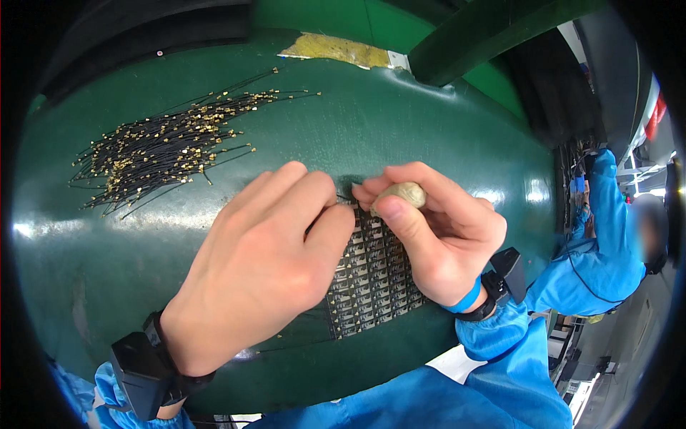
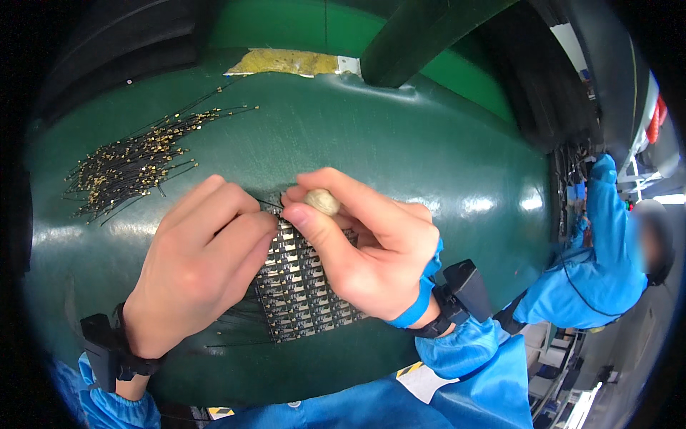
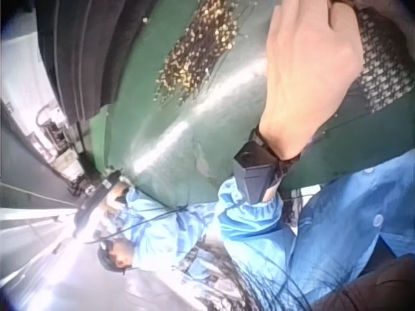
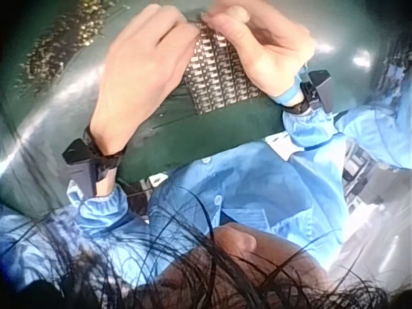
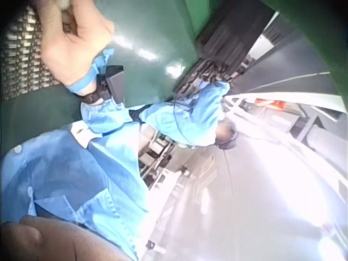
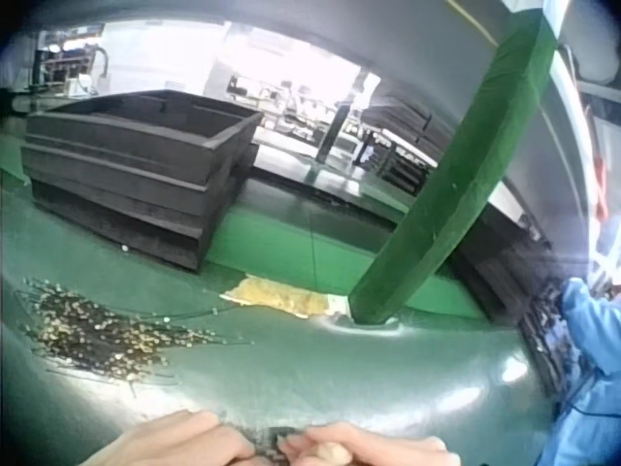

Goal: Assembling small wires and electrical connectors into a grid panel on a factory assembly line.

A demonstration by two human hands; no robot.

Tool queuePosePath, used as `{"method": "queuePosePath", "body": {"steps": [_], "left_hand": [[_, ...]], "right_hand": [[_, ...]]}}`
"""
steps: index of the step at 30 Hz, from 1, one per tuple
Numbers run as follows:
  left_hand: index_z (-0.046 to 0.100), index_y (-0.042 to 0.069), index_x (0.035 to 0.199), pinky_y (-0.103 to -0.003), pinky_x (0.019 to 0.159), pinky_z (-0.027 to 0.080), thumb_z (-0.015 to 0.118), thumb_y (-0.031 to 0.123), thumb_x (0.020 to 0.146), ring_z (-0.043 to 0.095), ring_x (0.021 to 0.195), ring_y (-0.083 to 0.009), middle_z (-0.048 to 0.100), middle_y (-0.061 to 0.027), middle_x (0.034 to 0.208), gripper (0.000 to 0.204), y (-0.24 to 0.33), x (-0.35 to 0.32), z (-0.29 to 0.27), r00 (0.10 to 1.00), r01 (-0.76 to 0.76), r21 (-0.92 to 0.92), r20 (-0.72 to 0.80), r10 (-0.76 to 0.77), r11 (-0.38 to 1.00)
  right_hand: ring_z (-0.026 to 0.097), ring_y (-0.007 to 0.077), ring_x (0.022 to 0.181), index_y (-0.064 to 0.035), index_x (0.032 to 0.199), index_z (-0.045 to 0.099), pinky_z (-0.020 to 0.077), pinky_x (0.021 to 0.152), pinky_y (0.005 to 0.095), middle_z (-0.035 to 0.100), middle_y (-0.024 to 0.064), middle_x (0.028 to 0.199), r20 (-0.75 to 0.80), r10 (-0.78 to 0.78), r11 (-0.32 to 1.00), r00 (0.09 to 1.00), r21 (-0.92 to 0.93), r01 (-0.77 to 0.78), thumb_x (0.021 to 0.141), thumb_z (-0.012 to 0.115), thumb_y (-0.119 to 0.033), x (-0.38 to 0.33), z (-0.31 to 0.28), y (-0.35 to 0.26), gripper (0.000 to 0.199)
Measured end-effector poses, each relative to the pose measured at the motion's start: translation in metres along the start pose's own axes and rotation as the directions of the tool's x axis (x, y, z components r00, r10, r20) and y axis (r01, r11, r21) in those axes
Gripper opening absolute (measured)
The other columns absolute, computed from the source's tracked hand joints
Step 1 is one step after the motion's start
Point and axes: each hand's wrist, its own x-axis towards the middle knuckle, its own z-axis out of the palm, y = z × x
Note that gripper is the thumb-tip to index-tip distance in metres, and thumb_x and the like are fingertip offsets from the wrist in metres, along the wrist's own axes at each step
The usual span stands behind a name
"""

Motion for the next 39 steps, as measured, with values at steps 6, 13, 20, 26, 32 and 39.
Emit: {"method": "queuePosePath", "body": {"steps": [6, 13, 20, 26, 32, 39], "left_hand": [[0.071, -0.001, 0.097, -0.040, 0.065, 0.050, 0.082, -0.008, 0.076, 0.060, 0.078, -0.0294, 0.061, -0.0102, 0.091, 0.025, 0.0034, 0.0028, -0.0039, 0.999, 0.029, -0.006, 0.038, -0.029, 1.000], [0.071, -0.002, 0.097, -0.040, 0.065, 0.050, 0.082, -0.008, 0.076, 0.060, 0.078, -0.0292, 0.061, -0.0103, 0.091, 0.025, 0.0018, 0.0032, -0.0008, 0.999, 0.033, -0.020, 0.026, -0.032, 0.999], [0.071, -0.002, 0.097, -0.040, 0.065, 0.051, 0.082, -0.008, 0.076, 0.060, 0.078, -0.0294, 0.062, -0.0104, 0.091, 0.025, 0.0040, 0.0040, 0.0005, 1.000, 0.029, -0.035, 0.008, -0.028, 0.999], [0.071, -0.002, 0.098, -0.040, 0.065, 0.050, 0.082, -0.009, 0.076, 0.061, 0.079, -0.0298, 0.062, -0.0107, 0.092, 0.025, 0.0046, 0.0038, 0.0003, 0.999, 0.040, -0.056, 0.009, -0.040, 0.998], [0.072, -0.002, 0.099, -0.040, 0.065, 0.050, 0.082, -0.009, 0.077, 0.061, 0.079, -0.0301, 0.062, -0.0112, 0.092, 0.025, 0.0045, 0.0043, -0.0003, 0.999, 0.044, -0.062, 0.012, -0.043, 0.997], [0.072, -0.002, 0.099, -0.040, 0.065, 0.050, 0.082, -0.009, 0.077, 0.061, 0.079, -0.0300, 0.062, -0.0115, 0.092, 0.026, 0.0036, 0.0049, 0.0002, 0.999, 0.050, -0.065, 0.003, -0.050, 0.997]], "right_hand": [[0.079, 0.0174, 0.096, 0.0089, 0.120, 0.076, 0.0643, 0.088, 0.0308, 0.083, 0.0188, 0.104, -0.068, 0.028, 0.991, 0.997, 0.133, -0.019, 0.093, 0.083, 0.006, -0.0030, -0.0022, 0.0002, 0.028], [0.079, 0.0173, 0.095, 0.0093, 0.119, 0.076, 0.0639, 0.087, 0.0303, 0.083, 0.0189, 0.104, -0.050, 0.009, 0.991, 0.999, 0.136, -0.002, 0.093, 0.084, 0.005, -0.0024, -0.0039, 0.0035, 0.028], [0.079, 0.0186, 0.097, 0.0094, 0.120, 0.076, 0.0636, 0.089, 0.0312, 0.083, 0.0197, 0.106, -0.052, 0.021, 0.988, 0.998, 0.152, -0.012, 0.093, 0.084, 0.006, -0.0042, -0.0053, 0.0031, 0.028], [0.079, 0.0193, 0.098, 0.0093, 0.121, 0.075, 0.0637, 0.090, 0.0317, 0.082, 0.0204, 0.107, -0.055, 0.016, 0.987, 0.998, 0.161, -0.007, 0.093, 0.084, 0.006, -0.0047, -0.0056, 0.0030, 0.030], [0.079, 0.0193, 0.099, 0.0091, 0.121, 0.075, 0.0641, 0.090, 0.0318, 0.082, 0.0196, 0.106, -0.051, 0.016, 0.986, 0.999, 0.167, -0.007, 0.094, 0.083, 0.007, -0.0036, -0.0062, 0.0030, 0.029], [0.079, 0.0191, 0.098, 0.0088, 0.122, 0.075, 0.0644, 0.090, 0.0319, 0.082, 0.0195, 0.106, -0.051, 0.011, 0.985, 0.999, 0.173, -0.002, 0.094, 0.083, 0.007, -0.0030, -0.0054, 0.0040, 0.029]]}}
